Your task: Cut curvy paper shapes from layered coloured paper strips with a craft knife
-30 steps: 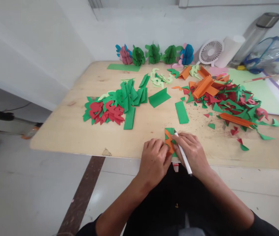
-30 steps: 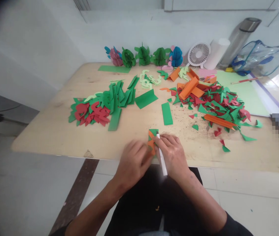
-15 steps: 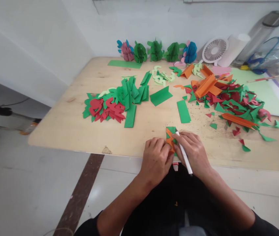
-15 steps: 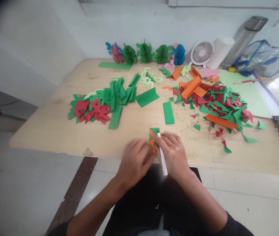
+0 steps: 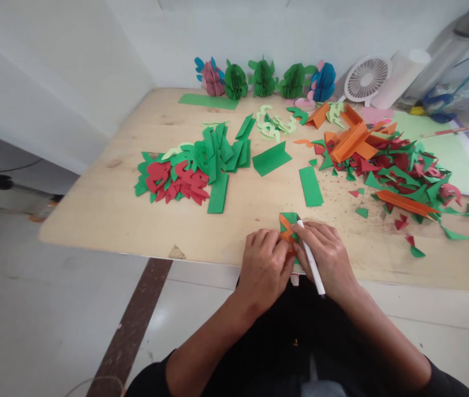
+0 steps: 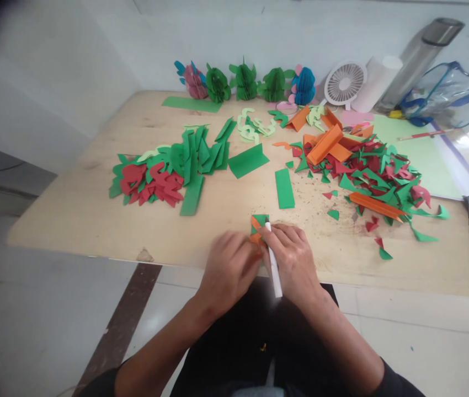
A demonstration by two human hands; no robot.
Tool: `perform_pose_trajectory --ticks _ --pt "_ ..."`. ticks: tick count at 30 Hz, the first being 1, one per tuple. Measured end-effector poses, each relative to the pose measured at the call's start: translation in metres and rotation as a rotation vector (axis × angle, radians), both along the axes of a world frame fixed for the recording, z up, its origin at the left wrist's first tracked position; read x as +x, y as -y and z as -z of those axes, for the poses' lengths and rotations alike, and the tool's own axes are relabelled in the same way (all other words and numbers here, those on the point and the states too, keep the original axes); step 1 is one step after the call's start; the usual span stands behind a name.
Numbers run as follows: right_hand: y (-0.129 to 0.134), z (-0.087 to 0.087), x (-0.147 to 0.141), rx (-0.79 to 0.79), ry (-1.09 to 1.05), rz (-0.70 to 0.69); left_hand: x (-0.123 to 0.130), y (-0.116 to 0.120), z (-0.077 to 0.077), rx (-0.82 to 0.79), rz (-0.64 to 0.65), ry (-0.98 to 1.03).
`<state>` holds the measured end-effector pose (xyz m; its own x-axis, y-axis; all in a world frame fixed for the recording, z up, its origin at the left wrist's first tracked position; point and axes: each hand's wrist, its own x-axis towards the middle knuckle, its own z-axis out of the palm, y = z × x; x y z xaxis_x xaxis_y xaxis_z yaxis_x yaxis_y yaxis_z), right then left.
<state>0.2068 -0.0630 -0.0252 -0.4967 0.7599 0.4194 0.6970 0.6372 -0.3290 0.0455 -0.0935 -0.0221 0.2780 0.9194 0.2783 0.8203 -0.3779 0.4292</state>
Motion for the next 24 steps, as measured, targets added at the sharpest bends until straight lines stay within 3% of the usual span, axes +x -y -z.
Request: perform_pose_trajectory --ticks 13,24 --pt "0.000 0.002 0.000 -0.020 0.023 0.005 -0.016 -0.007 0.002 0.050 0.012 0.103" --pt "0.001 0.001 -0.002 -0.022 0.027 0.027 -0.027 -0.020 0.014 0.102 0.008 0.025"
